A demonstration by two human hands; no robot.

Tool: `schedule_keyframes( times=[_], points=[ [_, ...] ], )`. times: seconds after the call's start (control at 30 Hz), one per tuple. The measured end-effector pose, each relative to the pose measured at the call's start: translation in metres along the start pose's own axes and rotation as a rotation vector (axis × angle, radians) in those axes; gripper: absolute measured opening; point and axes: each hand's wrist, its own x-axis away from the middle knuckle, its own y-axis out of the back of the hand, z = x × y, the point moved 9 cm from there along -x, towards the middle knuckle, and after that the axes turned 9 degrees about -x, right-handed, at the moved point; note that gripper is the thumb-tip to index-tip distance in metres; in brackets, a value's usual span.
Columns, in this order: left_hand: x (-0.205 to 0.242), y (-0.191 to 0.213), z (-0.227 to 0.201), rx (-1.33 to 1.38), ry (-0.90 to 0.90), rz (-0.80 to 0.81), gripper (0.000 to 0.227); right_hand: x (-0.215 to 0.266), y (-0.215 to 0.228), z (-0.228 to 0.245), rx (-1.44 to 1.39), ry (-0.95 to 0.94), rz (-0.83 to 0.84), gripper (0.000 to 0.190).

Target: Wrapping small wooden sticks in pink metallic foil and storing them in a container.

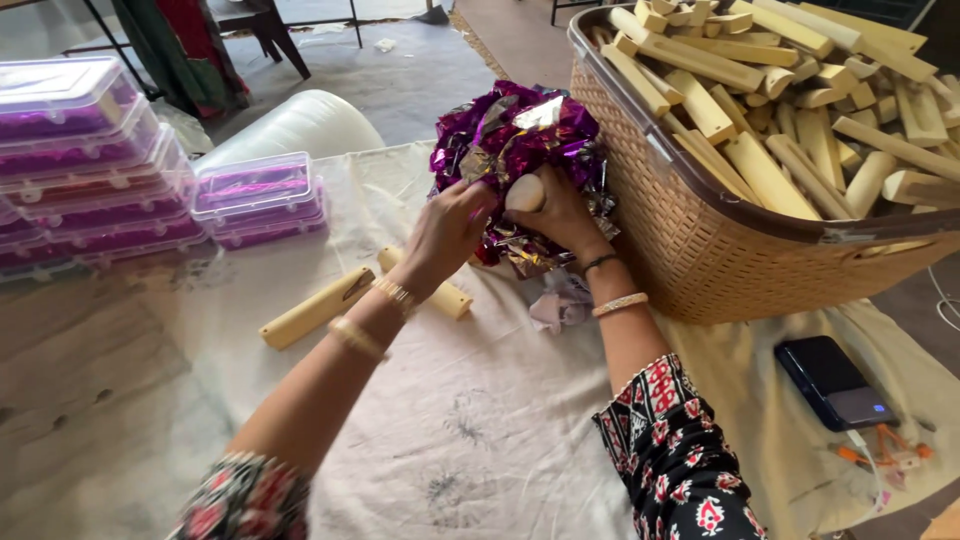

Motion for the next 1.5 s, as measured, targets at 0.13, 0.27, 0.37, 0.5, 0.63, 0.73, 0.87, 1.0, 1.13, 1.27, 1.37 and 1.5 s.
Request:
schedule_keyframes(
  times=[0.13, 0.27, 0.37, 0.5, 0.63, 0.73, 0.87, 1.0, 1.13, 1.27, 1.37, 1.5],
  points=[
    [-0.063, -0.033, -0.011, -0.034, -0.047, -0.142, 0.016, 0.003, -0.001, 0.002, 0.002, 0.133, -0.044, 0.074],
    [-0.107, -0.080, 0.013, -0.189, 0.013, -0.166, 0.027, 0.008, 0.003, 0.010, 0.101, 0.271, -0.109, 0.104],
    [-0.125, -0.087, 0.022, -0.285, 0.157, -0.057, 0.039, 0.006, -0.001, 0.000, 0.112, 0.173, -0.057, 0.112],
    [-0.134, -0.083, 0.013, -0.375, 0.182, -0.038, 0.042, 0.006, -0.003, -0.003, 0.111, 0.248, -0.068, 0.110],
    [-0.147, -0.104, 0.026, -0.415, 0.236, -0.059, 0.024, 0.006, -0.005, -0.009, 0.109, 0.216, -0.066, 0.112],
    [-0.160, -0.117, 0.044, -0.372, 0.266, -0.146, 0.011, 0.010, 0.001, 0.009, 0.100, 0.250, -0.085, 0.107],
    [-0.165, -0.108, 0.079, -0.175, 0.429, -0.227, 0.010, 0.016, 0.007, 0.028, 0.033, 0.257, -0.095, 0.088],
    [-0.160, -0.066, 0.080, -0.161, 0.426, -0.301, 0.010, 0.018, 0.009, 0.034, 0.023, 0.252, -0.115, 0.075],
    [-0.156, -0.041, 0.083, -0.061, 0.490, -0.360, 0.012, 0.019, 0.011, 0.040, 0.046, 0.297, -0.141, 0.075],
    [-0.162, -0.052, 0.100, 0.002, 0.442, -0.390, 0.016, 0.024, 0.011, 0.047, 0.115, 0.318, -0.161, 0.077],
    [-0.165, -0.062, 0.092, 0.017, 0.502, -0.180, 0.018, 0.028, 0.014, 0.051, 0.138, 0.368, -0.227, 0.081],
    [-0.166, -0.061, 0.075, -0.070, 0.401, -0.189, 0.022, 0.025, 0.024, 0.059, -0.014, 0.388, -0.253, 0.095]
  ],
)
